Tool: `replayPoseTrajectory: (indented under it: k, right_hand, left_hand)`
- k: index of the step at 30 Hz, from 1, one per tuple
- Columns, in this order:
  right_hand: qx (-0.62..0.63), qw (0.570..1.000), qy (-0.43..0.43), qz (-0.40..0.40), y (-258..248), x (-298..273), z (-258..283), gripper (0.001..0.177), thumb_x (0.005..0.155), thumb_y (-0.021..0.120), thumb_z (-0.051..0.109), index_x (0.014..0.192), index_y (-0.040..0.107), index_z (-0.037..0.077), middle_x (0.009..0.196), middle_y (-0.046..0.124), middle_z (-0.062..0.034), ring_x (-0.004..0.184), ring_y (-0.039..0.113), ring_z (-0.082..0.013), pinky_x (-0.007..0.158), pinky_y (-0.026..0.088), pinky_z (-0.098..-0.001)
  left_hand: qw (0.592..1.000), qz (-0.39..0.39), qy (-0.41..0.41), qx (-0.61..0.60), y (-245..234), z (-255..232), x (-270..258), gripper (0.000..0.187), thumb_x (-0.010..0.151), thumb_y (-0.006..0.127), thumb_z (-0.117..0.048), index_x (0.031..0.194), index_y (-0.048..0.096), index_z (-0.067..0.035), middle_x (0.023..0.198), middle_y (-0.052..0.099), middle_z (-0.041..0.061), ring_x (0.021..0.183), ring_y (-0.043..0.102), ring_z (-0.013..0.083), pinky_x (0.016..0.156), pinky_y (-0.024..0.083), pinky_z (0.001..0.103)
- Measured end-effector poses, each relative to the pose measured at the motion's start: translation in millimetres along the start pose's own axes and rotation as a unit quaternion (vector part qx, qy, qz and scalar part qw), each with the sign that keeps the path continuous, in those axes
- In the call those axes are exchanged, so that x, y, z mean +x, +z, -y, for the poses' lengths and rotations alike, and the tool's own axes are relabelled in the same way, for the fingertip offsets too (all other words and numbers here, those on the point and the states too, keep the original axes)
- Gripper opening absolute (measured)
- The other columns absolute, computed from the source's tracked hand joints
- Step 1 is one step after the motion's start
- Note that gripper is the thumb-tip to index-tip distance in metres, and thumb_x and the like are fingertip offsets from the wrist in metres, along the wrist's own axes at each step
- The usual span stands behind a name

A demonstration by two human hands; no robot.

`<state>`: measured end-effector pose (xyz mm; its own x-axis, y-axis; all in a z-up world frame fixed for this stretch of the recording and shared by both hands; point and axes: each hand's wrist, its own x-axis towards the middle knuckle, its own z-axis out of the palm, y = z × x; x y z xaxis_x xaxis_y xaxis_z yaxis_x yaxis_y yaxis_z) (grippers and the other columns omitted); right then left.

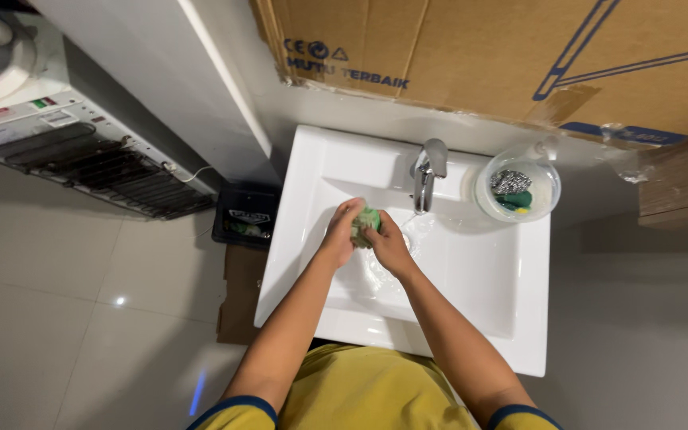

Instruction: The person cleans a white sink and a chrome faucet by hand using a green cloth and water. They wipe the rim, basin, faucet, and drain area, then rinse the cloth under the tap.

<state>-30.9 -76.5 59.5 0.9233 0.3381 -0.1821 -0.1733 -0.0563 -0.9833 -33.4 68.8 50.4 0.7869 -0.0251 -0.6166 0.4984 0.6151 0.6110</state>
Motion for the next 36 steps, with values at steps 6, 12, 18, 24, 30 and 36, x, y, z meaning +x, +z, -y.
replayPoseTrajectory:
  k: [6,12,18,24,30,36]
  right_hand:
    - [-0.232,0.962,-0.034,-0.141,30,0,25,0.024,0.089,0.072,0.013,0.11,0.064,0.002,0.094,0.067,-0.0094,0.074,0.066,-0.0164,0.069,0.053,-0.0323]
    - [-0.146,0.989,0.008,-0.037,24,10,7,0.019,0.092,0.076,0.018,0.095,0.066,0.002,0.081,0.068,-0.0034,0.07,0.061,-0.0114,0.062,0.05,-0.027]
    - [-0.053,0.997,0.046,0.01,49,12,-5,0.015,0.101,0.06,0.017,0.105,0.06,0.002,0.088,0.069,-0.0069,0.073,0.067,-0.0134,0.065,0.056,-0.028]
    - [-0.013,0.997,0.069,-0.029,63,9,-7,0.019,0.107,0.047,0.019,0.111,0.052,0.001,0.095,0.069,-0.0117,0.078,0.071,-0.0178,0.068,0.062,-0.0324]
    - [-0.049,0.994,0.053,-0.088,64,3,-15,0.021,0.106,0.048,0.025,0.105,0.05,0.004,0.09,0.066,-0.0089,0.079,0.067,-0.0129,0.068,0.063,-0.0313]
    - [-0.114,0.975,0.023,-0.191,46,8,1,0.022,0.106,0.06,0.021,0.096,0.051,0.002,0.079,0.068,-0.0104,0.069,0.064,-0.016,0.062,0.055,-0.0326]
  left_hand:
    - [0.937,-0.138,0.216,0.236,3,10,13,0.03,0.103,0.053,-0.032,0.124,0.059,-0.011,0.123,0.065,0.008,0.106,0.065,0.0215,0.084,0.055,0.034]
    - [0.863,-0.199,0.261,0.384,-6,-20,-3,0.038,0.11,0.041,-0.036,0.103,0.059,-0.003,0.095,0.074,0.015,0.083,0.073,0.0321,0.074,0.058,0.043]
    - [0.813,-0.186,0.312,0.454,-16,-37,0,0.04,0.107,0.044,-0.031,0.091,0.061,0.001,0.081,0.07,0.025,0.077,0.067,0.0461,0.068,0.053,0.053]
    - [0.818,-0.171,0.258,0.485,-14,-32,15,0.045,0.107,0.041,-0.031,0.084,0.061,0.002,0.077,0.069,0.027,0.073,0.066,0.0464,0.072,0.051,0.055]
    - [0.836,-0.167,0.252,0.458,-14,-25,27,0.044,0.106,0.042,-0.032,0.085,0.06,0.002,0.082,0.07,0.027,0.078,0.067,0.046,0.074,0.052,0.055]
    - [0.815,-0.148,0.312,0.465,-20,-37,-1,0.032,0.095,0.059,-0.019,0.124,0.054,-0.009,0.122,0.058,0.025,0.116,0.055,0.0453,0.095,0.046,0.055]
